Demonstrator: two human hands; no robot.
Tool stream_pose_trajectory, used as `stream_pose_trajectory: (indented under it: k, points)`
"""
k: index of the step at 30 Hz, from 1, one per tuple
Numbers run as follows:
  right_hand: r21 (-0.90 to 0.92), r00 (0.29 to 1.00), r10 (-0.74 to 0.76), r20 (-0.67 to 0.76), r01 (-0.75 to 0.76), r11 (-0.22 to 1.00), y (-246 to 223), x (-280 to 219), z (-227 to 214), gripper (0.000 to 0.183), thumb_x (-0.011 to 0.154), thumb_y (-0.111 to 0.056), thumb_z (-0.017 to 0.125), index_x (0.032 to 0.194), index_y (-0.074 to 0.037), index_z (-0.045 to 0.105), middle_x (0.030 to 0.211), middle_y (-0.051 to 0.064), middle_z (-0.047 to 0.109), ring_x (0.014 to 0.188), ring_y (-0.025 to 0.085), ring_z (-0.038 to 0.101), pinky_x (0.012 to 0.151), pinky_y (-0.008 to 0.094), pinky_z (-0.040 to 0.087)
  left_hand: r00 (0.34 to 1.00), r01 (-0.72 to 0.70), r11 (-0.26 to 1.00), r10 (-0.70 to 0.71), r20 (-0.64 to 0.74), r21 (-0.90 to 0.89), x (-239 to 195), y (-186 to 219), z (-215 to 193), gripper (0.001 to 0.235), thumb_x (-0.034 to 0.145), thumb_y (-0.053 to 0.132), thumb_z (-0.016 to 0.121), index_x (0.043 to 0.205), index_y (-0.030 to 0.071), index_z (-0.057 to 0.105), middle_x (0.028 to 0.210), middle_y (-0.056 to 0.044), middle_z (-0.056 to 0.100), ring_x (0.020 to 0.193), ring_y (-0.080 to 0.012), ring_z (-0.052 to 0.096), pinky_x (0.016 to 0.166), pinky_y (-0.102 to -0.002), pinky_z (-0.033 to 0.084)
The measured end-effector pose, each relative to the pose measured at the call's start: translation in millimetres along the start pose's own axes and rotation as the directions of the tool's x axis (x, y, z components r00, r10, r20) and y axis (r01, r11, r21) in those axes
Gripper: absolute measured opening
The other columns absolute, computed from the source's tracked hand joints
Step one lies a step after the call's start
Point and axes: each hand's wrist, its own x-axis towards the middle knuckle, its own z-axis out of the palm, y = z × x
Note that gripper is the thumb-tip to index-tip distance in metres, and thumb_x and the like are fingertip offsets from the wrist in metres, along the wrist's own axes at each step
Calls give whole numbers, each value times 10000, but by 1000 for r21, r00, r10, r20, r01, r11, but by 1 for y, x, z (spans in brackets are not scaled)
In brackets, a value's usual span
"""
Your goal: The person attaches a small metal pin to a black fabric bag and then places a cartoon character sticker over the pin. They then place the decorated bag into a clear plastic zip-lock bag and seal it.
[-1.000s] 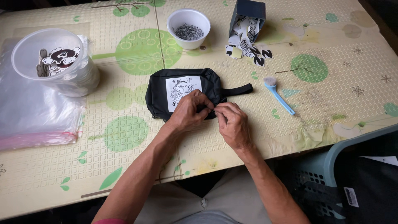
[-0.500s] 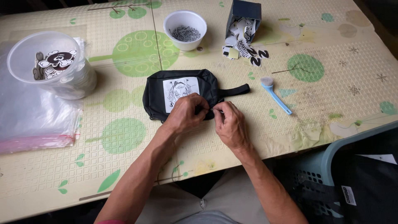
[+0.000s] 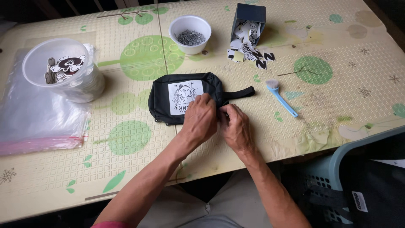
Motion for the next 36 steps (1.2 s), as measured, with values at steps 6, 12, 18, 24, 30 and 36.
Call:
stream_pose_trajectory:
  k: [6, 12, 18, 24, 30, 36]
  points:
    - [58, 998, 64, 3, -64, 996, -2, 0, -6, 72, 963, -77, 646, 935, -129, 687, 812, 115, 661, 849, 334, 704, 754, 420, 559, 992, 110, 991, -104, -72, 71, -5, 21, 22, 236, 747, 47, 664, 967, -13, 602, 997, -175, 546, 894, -396, 645, 702, -452, 557]
    - [87, 996, 89, 32, -91, 992, -14, 6, -14, 115, 968, -39, 601, 932, -104, 688, 800, 138, 667, 821, 344, 710, 747, 433, 560, 979, 145, 989, -139, -151, 29, -22, 33, 13, 180, 834, 39, 654, 979, 62, 549, 921, -174, 553, 820, -423, 668, 654, -474, 531]
    - [90, 995, 102, 14, -103, 991, -3, 1, -9, 110, 954, -41, 632, 931, -123, 703, 802, 115, 688, 830, 322, 723, 761, 408, 567, 973, 167, 985, -158, -169, 44, -15, 27, 34, 188, 767, -22, 645, 910, 67, 561, 823, -163, 617, 739, -393, 702, 622, -466, 559]
    - [65, 991, 124, 49, -127, 990, -10, 3, -13, 94, 922, -31, 673, 903, -121, 693, 784, 120, 696, 821, 353, 721, 737, 437, 564, 950, 293, 944, -305, -63, -148, -5, 43, -7, 172, 781, -72, 589, 895, 51, 554, 837, -230, 697, 748, -413, 738, 648, -509, 591]
    - [32, 995, 95, 4, -95, 995, -8, 5, -8, 71, 944, -66, 667, 923, -113, 716, 799, 105, 722, 823, 306, 742, 745, 391, 587, 939, 296, 848, -342, -26, -440, 1, 10, 9, 298, 777, 181, 652, 996, 72, 481, 808, -260, 695, 824, -555, 693, 730, -671, 510]
    - [-25, 998, 54, -10, -55, 998, 3, 2, 0, 15, 946, -97, 690, 939, -91, 702, 817, 116, 721, 832, 316, 741, 737, 400, 595, 929, 302, 761, -370, -1, -574, 5, -20, 32, 239, 777, 147, 676, 984, 108, 564, 809, -150, 735, 869, -489, 714, 755, -609, 538]
